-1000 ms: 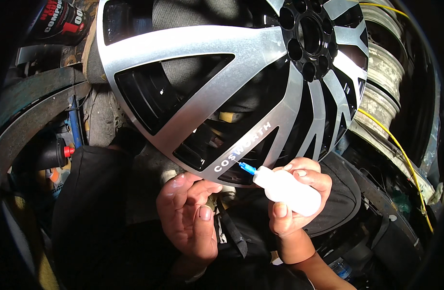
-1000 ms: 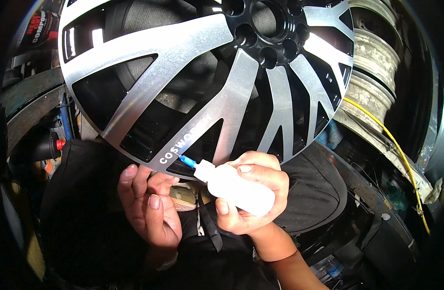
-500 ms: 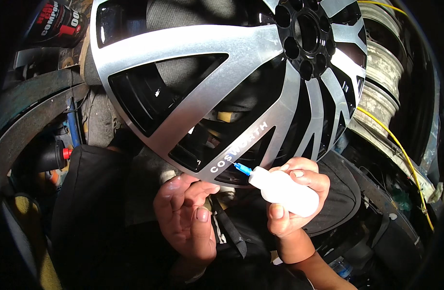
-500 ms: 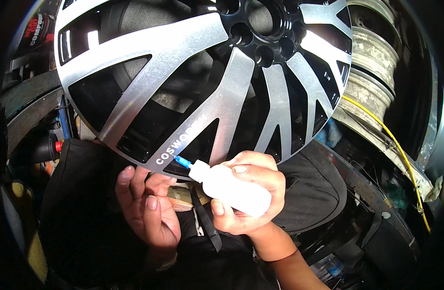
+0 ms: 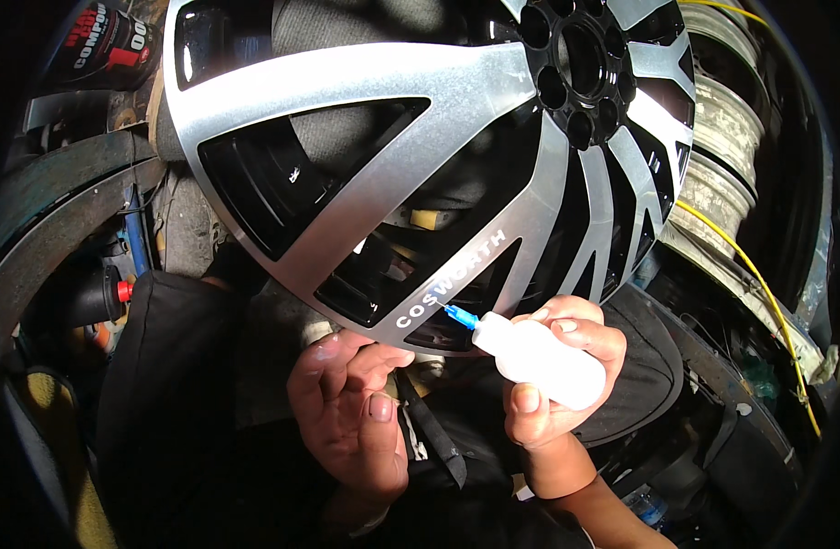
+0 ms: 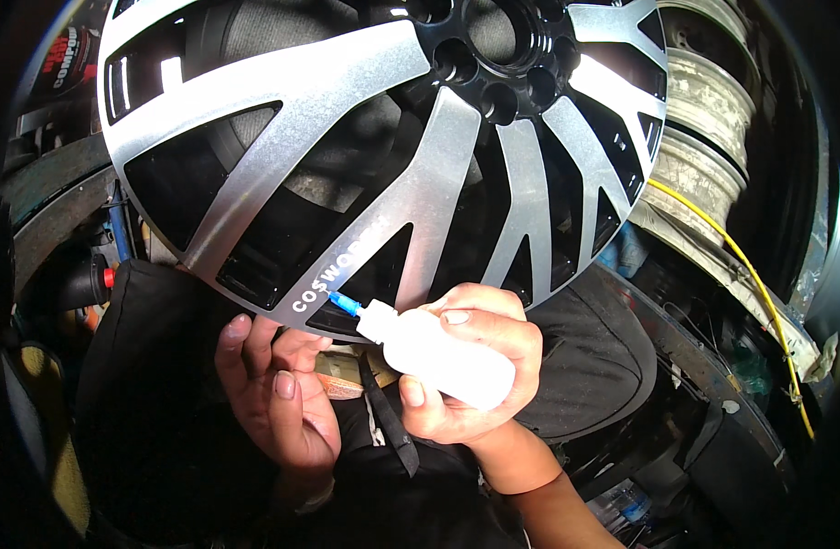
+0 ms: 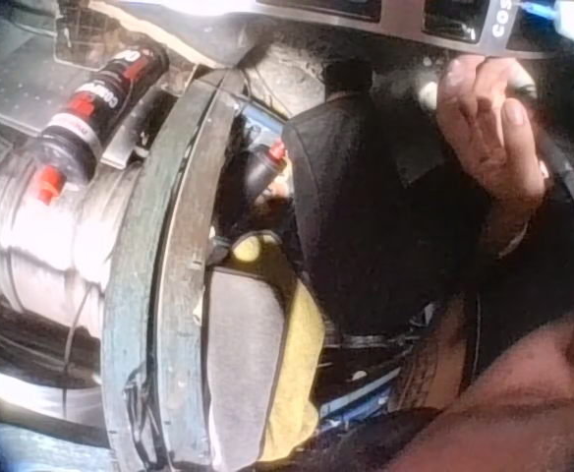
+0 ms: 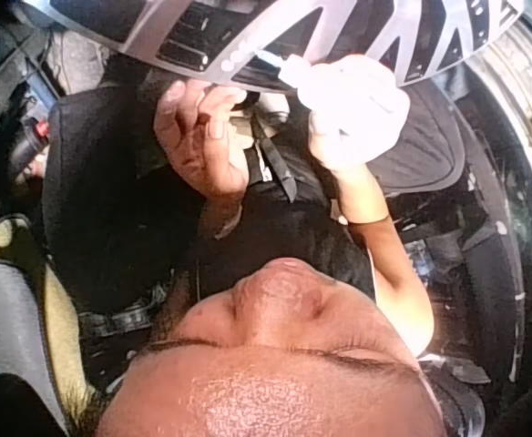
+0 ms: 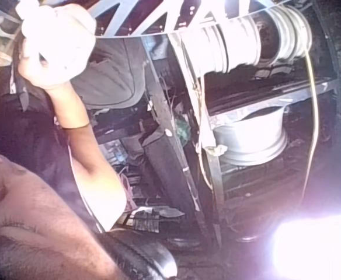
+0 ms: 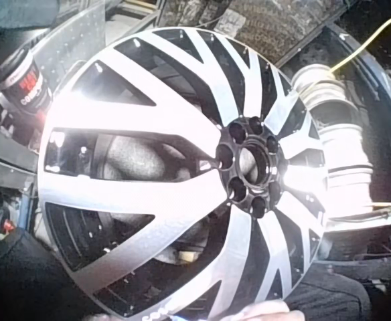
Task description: The person cleans a small area on the spoke of a car wheel using a cloth and then applies a liquid substance from a small bottle to the same area.
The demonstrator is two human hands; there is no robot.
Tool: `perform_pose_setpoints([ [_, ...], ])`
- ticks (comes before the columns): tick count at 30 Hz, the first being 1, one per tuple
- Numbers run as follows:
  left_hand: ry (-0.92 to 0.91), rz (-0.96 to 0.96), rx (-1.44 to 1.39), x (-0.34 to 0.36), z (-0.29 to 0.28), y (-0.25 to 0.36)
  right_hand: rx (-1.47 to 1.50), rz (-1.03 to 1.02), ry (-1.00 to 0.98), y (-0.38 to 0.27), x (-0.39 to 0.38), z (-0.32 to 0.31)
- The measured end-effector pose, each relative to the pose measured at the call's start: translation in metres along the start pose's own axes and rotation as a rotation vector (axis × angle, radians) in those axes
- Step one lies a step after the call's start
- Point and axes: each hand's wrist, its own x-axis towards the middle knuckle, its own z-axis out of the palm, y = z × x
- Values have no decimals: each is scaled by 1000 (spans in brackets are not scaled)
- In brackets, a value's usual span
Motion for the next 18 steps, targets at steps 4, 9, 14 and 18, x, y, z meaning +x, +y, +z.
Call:
perform_pose_setpoints([
  [4, 2, -2, 7, 0, -1, 0, -1, 8, 12, 0, -1, 1],
  [9, 15, -3, 2, 0, 2, 1, 50, 46, 17, -2, -1, 2],
  [14, -4, 21, 6, 0, -1, -1, 38, 18, -7, -1, 1, 1],
  [18, -11, 23, 22, 1, -1, -1, 63, -109, -44, 6, 5, -1],
])
